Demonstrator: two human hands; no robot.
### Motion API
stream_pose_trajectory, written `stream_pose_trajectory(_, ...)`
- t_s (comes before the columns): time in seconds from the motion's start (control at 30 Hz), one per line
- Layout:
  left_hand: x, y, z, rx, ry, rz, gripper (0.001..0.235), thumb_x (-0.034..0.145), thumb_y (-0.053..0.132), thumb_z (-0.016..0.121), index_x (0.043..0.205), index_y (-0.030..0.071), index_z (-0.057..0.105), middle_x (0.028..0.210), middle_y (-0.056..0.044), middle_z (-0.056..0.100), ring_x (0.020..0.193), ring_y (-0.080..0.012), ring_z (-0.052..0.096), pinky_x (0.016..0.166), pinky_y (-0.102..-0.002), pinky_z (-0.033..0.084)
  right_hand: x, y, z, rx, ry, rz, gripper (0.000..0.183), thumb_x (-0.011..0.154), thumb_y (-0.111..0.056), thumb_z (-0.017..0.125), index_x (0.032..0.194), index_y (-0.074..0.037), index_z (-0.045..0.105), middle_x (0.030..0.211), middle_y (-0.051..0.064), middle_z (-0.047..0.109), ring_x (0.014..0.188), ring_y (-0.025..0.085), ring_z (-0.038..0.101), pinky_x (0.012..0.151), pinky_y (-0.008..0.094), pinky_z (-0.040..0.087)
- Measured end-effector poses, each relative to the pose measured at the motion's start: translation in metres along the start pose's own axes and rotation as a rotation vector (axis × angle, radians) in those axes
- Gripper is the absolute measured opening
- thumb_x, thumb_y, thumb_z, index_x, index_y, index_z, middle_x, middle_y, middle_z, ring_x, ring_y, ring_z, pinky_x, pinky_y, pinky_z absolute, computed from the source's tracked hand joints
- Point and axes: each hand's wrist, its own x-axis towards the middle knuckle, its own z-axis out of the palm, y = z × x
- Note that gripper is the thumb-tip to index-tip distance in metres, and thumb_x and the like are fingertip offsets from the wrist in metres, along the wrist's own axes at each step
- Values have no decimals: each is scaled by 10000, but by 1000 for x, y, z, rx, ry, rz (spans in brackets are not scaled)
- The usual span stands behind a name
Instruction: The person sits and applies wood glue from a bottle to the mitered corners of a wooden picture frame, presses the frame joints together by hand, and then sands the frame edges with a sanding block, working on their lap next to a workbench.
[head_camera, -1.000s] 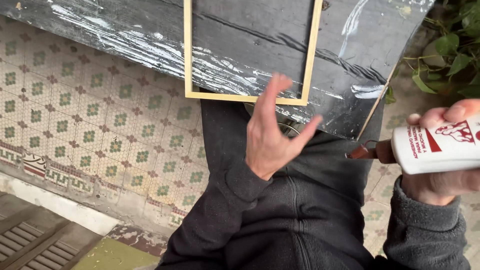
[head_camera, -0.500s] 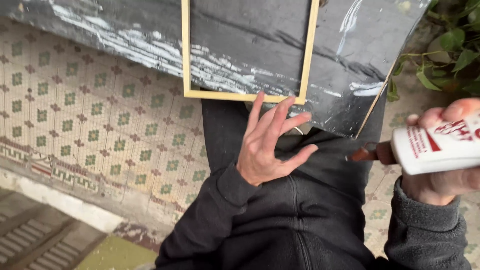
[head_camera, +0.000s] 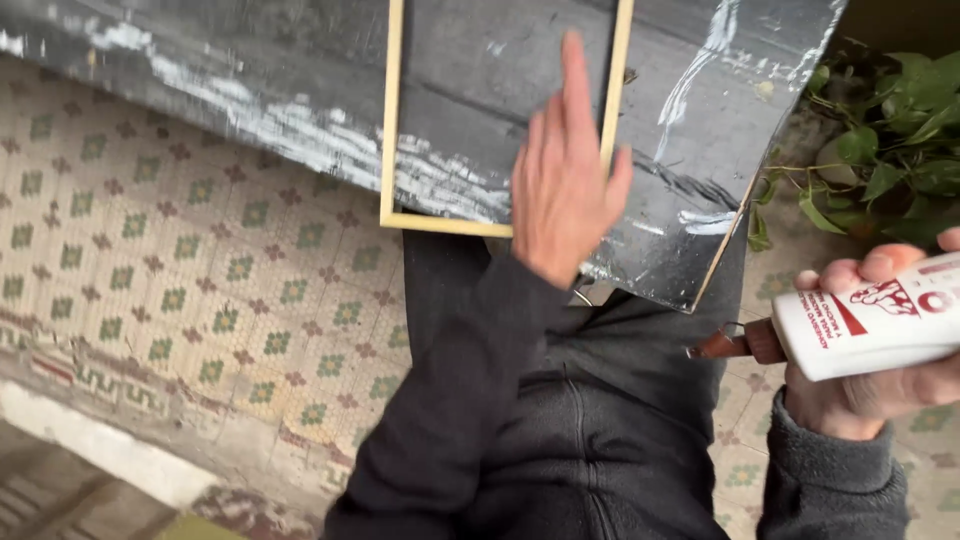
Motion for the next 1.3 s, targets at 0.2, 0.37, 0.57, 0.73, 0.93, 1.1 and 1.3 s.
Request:
stream_pose_trajectory(0.2, -3, -10, -18, -2, -103, -114, 1037, 877, -44, 670, 1663, 30, -3, 1074, -177, 683, 860, -235, 673, 798, -346, 610, 75, -146, 61, 55, -27, -34, 727, 983, -701, 572, 1395, -102, 551, 1258, 27, 573, 1219, 158, 589, 1152, 298, 483)
stream_pose_trajectory(0.37, -47, -42, -84, 243, -203, -98, 851, 1007, -39, 675, 1662, 35, 136, 919, -44, 670, 758, -168, 575, 694, -332, 535, 64, -182, 61, 16, 14, 18, 726, 982, -695, 572, 1400, -102, 551, 1270, 26, 575, 1233, 158, 589, 1163, 298, 481)
stream_pose_trajectory(0.57, -53, -93, -90, 423, 21, 43, 897, 962, -162, 573, 1689, 131, 137, 1122, -11, 661, 1098, -146, 655, 1197, -448, 437, 79, -177, 93, 26, -16, 76, 725, 980, -687, 572, 1406, -101, 552, 1284, 24, 576, 1249, 158, 588, 1177, 298, 479)
stream_pose_trajectory(0.73, -52, -20, -37, 39, -26, 35, 898, 878, 38, 686, 1642, 113, 219, 1249, -74, 661, 1191, -201, 620, 1279, -547, 278, 105, -154, 94, -2, -56, 91, 724, 978, -681, 572, 1410, -101, 553, 1297, 23, 578, 1263, 158, 587, 1189, 298, 477)
stream_pose_trajectory(0.93, -61, -18, -19, -186, -128, 18, 922, 960, 296, 818, 1631, 100, 217, 1120, 58, 635, 1086, -105, 605, 1249, -505, 200, 119, -135, 111, -146, -93, 49, 768, 999, -736, 487, 1395, -80, 529, 1288, 41, 552, 1252, 171, 564, 1186, 332, 463)
stream_pose_trajectory(1.1, -62, -17, -24, -160, -83, 72, 1080, 878, 478, 882, 1617, 80, 202, 1225, -15, 673, 1108, -169, 582, 1224, -509, 178, 113, -133, 138, -134, -81, 57, 831, 952, -831, 460, 1304, -81, 530, 1151, 51, 558, 1076, 173, 602, 1032, 358, 531)
stream_pose_trajectory(1.3, -62, -12, -20, -150, 15, -10, 1100, 858, 575, 863, 1596, 78, 216, 990, 12, 613, 1070, -141, 573, 1227, -492, 175, 110, -128, 130, -159, -179, 82, 895, 916, -851, 416, 1346, -72, 517, 1132, 77, 570, 1055, 179, 596, 1060, 342, 516)
